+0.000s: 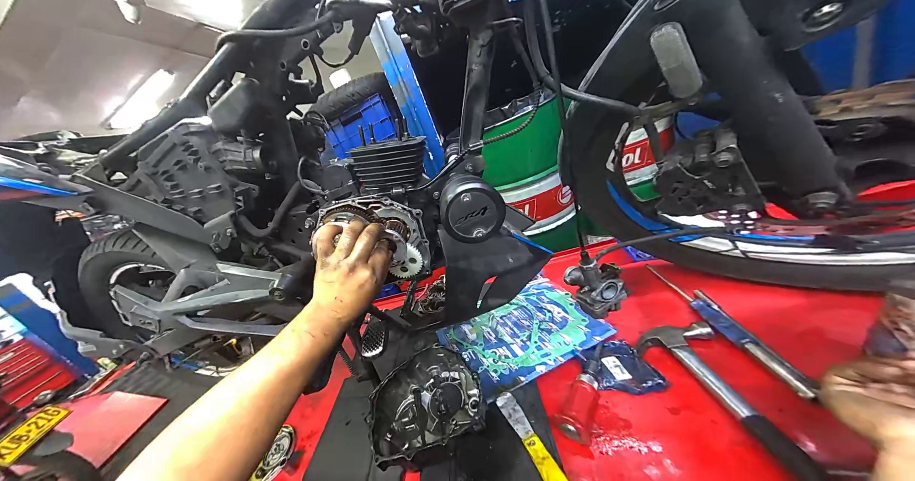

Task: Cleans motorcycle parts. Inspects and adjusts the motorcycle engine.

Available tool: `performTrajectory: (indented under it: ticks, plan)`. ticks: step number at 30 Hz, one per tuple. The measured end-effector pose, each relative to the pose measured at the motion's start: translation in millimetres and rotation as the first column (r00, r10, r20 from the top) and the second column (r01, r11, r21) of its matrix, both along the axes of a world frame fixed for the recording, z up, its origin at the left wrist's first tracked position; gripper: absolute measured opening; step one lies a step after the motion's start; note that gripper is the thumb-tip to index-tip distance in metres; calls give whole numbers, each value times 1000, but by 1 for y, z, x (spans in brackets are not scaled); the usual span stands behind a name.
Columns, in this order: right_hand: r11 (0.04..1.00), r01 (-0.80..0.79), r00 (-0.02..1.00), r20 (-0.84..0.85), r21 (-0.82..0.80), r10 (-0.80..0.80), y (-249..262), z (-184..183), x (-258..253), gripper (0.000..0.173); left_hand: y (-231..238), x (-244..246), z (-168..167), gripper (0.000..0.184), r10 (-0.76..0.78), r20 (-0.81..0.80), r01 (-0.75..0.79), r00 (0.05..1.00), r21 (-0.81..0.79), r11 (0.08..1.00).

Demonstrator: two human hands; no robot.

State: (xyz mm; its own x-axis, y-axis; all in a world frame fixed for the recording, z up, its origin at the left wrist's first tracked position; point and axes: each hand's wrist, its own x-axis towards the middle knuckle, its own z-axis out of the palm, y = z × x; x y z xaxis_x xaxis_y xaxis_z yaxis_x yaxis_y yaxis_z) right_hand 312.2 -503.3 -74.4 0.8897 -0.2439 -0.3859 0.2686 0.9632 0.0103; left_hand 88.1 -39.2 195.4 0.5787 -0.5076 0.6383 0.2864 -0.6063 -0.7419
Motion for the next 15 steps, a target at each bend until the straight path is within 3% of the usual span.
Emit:
performTrajectory:
  ticks: [6,9,12,15]
  plan:
    - [1000,-12,994,109,28,9,-10,-28,24,57,-8,9,1,20,-2,-25,1,1000,-32,999]
    - [999,-32,997,76,-32,34,1,-13,13,63,-16,-3,26,15,34,-232,-32,972,12,999]
    - [994,-22,999,35,-104,26,11,8,-10,75,-30,-9,53,21,73,-479,-13,875,127,992]
    - [990,-10,999,30,-141,15,21,21,-23,81,-37,-2,59,23,136,-573,-19,808,206,978]
